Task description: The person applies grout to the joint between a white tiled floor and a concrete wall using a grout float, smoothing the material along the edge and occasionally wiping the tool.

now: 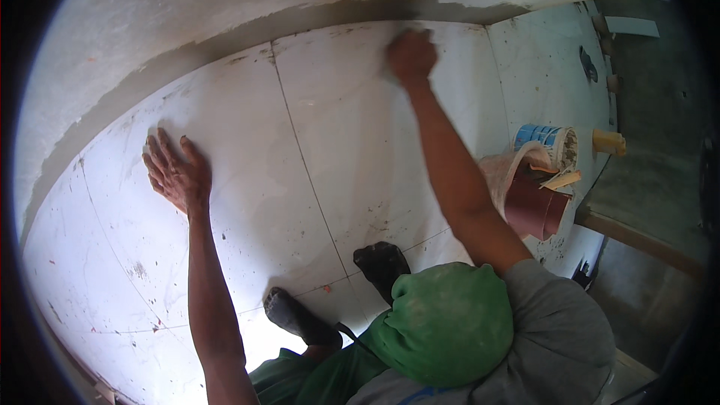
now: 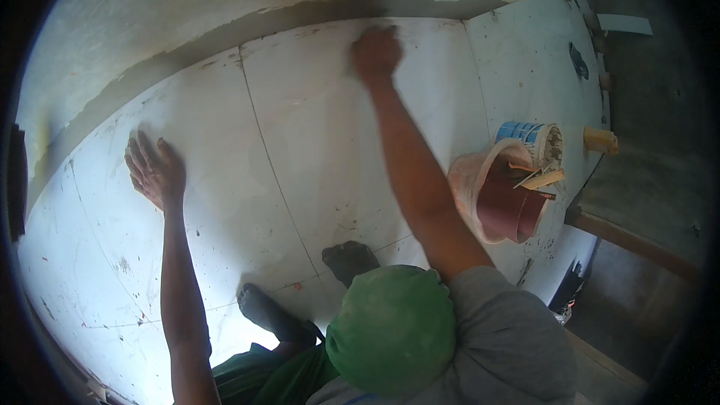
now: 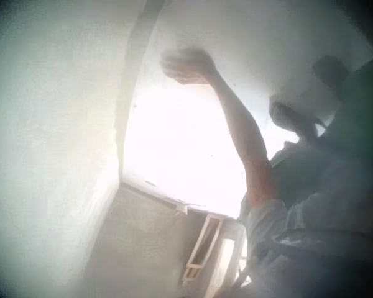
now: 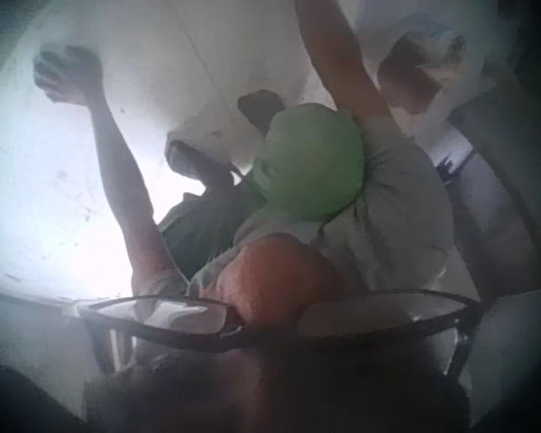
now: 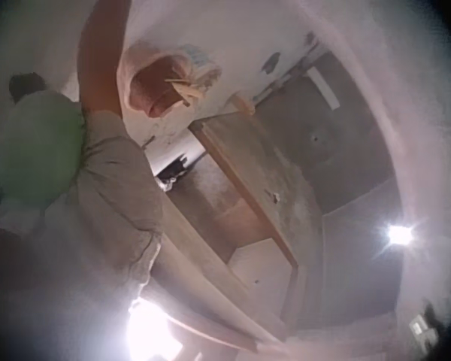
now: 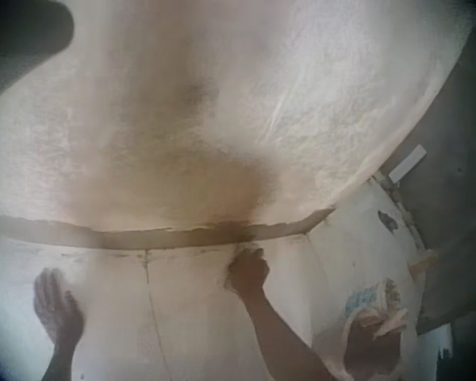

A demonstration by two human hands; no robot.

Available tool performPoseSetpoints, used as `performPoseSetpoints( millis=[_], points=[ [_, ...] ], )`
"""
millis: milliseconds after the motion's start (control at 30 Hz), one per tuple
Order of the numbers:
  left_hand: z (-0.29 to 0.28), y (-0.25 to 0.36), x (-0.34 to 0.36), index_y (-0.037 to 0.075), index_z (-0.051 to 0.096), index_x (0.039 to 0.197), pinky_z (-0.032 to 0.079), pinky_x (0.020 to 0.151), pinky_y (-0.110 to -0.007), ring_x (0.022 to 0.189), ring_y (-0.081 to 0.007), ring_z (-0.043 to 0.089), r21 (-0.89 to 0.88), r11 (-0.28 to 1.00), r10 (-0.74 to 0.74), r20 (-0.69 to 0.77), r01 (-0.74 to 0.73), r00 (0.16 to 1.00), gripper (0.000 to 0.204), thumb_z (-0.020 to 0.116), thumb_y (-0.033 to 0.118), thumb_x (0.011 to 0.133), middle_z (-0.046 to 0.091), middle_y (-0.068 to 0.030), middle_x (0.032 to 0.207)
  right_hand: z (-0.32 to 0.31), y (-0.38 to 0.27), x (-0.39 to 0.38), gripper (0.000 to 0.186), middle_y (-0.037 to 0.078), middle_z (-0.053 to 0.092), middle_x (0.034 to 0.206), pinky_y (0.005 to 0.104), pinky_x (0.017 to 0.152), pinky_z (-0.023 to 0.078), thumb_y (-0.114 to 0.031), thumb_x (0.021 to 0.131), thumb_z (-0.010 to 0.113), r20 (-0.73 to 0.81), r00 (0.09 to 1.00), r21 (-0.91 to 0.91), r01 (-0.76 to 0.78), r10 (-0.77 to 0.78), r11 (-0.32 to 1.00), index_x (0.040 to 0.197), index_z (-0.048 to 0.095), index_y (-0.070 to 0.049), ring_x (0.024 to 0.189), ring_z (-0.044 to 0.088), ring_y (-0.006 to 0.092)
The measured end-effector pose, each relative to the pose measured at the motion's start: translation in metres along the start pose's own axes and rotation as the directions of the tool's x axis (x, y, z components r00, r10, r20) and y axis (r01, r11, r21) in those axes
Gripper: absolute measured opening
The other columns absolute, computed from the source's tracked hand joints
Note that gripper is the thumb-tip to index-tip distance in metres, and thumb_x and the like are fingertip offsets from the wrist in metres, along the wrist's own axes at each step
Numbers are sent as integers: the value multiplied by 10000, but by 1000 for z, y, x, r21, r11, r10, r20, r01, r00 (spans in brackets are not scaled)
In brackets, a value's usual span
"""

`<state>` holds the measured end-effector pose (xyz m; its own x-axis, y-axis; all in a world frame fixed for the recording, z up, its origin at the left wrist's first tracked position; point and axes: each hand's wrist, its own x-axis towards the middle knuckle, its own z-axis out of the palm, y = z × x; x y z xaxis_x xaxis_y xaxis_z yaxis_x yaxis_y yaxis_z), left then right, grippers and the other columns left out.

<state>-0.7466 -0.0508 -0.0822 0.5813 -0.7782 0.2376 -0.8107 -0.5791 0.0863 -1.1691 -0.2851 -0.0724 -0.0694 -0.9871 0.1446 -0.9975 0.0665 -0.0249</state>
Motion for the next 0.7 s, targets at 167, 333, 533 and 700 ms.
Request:
performPoseSetpoints(
  millis=[167, 333, 533, 700],
  points=[
    [30, 1, -19, 175, 464, 1636, 415, 1187, -541, 1506, -367, 449, 37, 984, 176, -123, -173, 977, 592, 516, 429, 1103, 471, -106, 1669, 68, -154, -118, 176, 199, 726, 900, 498, 722, 556, -189, 840, 678, -232, 872, 240, 481, -431, 843, 873, 743, -29, 791, 695, 339],
    [67, -66, 7, 188, 515, 1604, 483, 1168, -484, 1480, -391, 503, 149, 902, 428, -166, -406, 888, 516, 472, 405, 1137, 485, -90, 1663, -13, -190, -248, 207, 256, 672, 1034, 496, 786, 547, -167, 786, 678, -136, 567, 567, 717, -813, 405, 853, 770, 5, 902, 673, 386],
    [-48, -37, 64, 108, 556, 1559, 488, 1142, -505, 1414, -384, 571, 54, 848, 372, 646, -526, 666, 557, 553, 410, 1090, 545, -221, 1580, -110, -107, -232, 122, 218, 644, 900, 488, 770, 545, -147, 738, 685, 126, 479, 811, 455, -869, 368, 751, 721, -30, 827, 660, 405],
    [-162, 52, 46, -31, 588, 1477, 482, 1097, -496, 1237, -355, 689, -663, 730, 607, 740, 163, 290, 819, 625, 646, 1018, 682, -240, 1404, -216, -71, -193, 149, 189, 626, 882, 504, 768, 549, -142, 729, 720, 130, 365, 750, 572, -922, 333, 828, 717, -31, 871, 691, 401]
  ],
)
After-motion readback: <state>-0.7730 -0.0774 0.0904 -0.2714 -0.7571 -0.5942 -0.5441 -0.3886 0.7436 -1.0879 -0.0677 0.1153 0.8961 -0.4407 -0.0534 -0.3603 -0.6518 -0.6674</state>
